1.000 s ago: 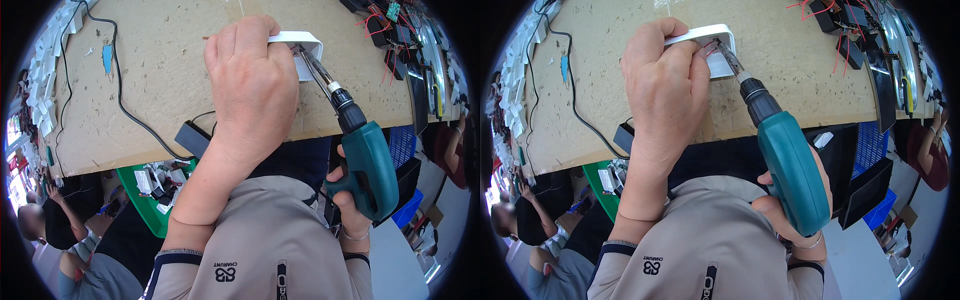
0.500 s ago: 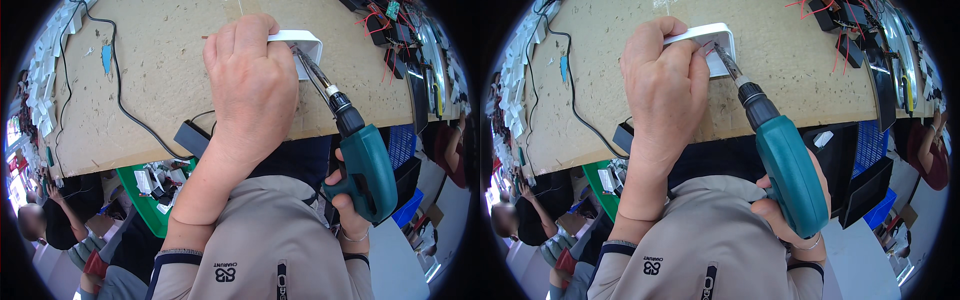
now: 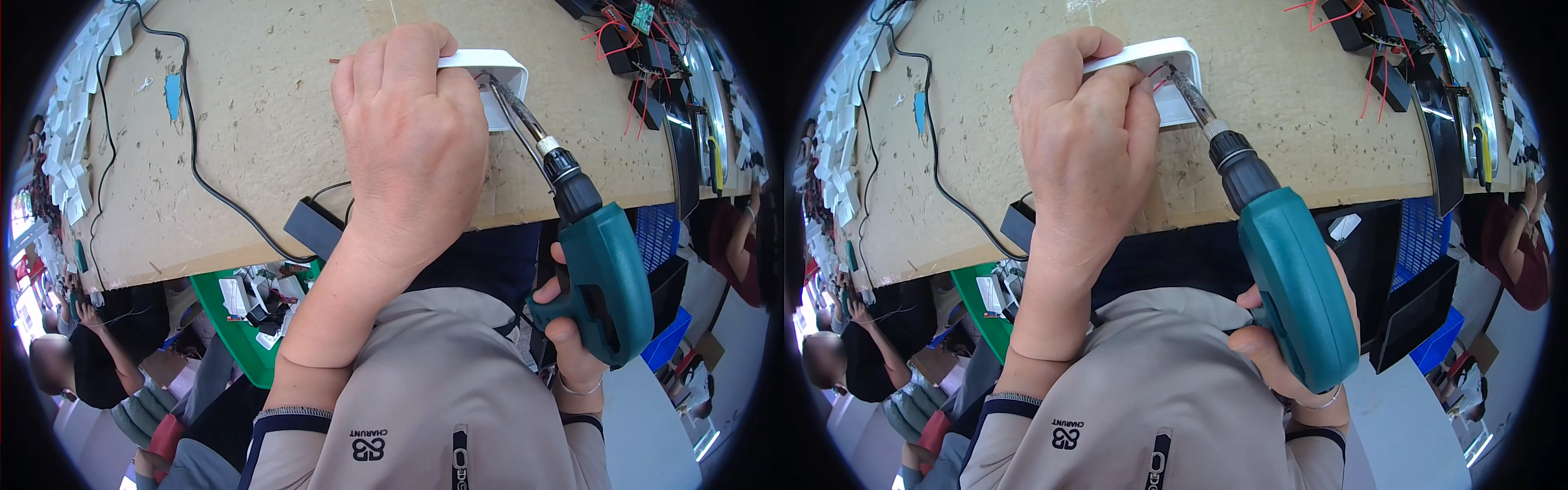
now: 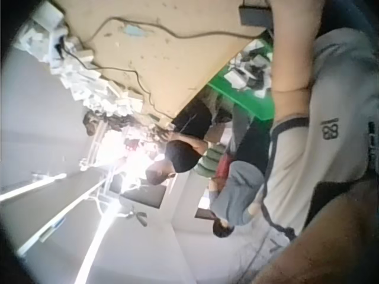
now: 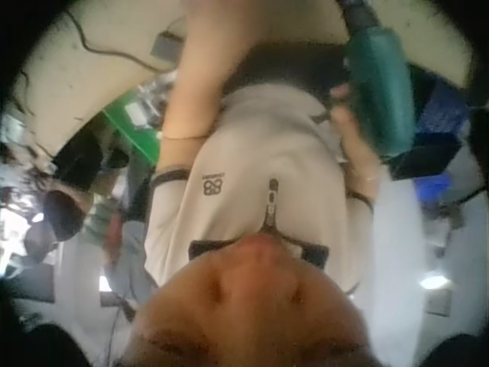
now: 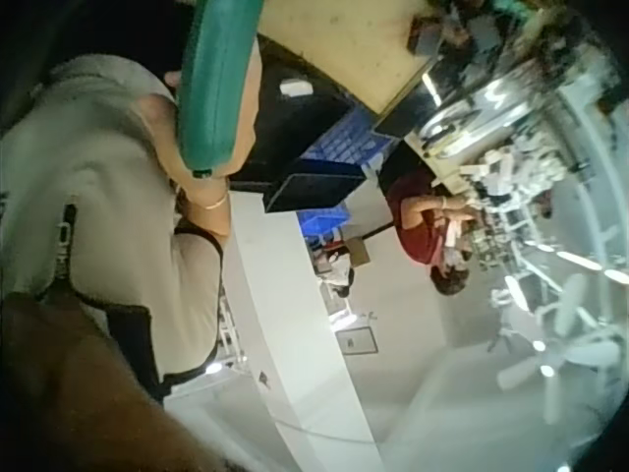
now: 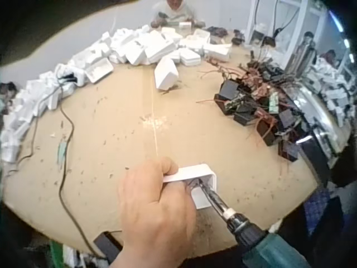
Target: Soldering electronic wires into small plastic enclosures using a soldering gun.
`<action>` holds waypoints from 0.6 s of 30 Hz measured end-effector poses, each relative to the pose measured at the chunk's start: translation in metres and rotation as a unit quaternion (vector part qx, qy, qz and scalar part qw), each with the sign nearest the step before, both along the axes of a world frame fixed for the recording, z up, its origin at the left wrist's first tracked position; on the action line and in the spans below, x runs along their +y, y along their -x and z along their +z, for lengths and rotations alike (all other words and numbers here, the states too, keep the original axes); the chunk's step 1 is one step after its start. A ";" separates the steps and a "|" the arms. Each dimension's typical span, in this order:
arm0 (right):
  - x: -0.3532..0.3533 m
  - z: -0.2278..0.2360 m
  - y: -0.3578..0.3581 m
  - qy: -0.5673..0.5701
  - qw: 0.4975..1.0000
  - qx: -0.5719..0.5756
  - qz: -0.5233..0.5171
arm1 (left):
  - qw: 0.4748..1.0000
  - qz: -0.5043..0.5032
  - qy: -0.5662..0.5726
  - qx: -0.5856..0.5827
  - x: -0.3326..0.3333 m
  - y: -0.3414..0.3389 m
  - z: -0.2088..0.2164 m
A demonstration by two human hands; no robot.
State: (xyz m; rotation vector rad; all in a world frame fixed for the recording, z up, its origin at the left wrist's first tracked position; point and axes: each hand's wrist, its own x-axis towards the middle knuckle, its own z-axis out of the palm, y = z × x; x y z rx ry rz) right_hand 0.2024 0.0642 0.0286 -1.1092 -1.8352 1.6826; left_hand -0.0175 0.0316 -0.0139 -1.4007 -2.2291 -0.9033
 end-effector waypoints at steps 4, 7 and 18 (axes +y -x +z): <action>0.000 -0.001 -0.005 0.001 1.000 -0.008 0.004 | 1.000 0.000 -0.002 -0.003 0.001 0.000 0.000; -0.002 0.000 -0.006 -0.005 1.000 -0.009 0.008 | 1.000 0.001 -0.003 -0.001 0.001 0.000 0.001; -0.004 -0.004 -0.020 -0.024 0.999 -0.020 0.020 | 1.000 -0.021 0.008 0.009 0.000 0.001 0.017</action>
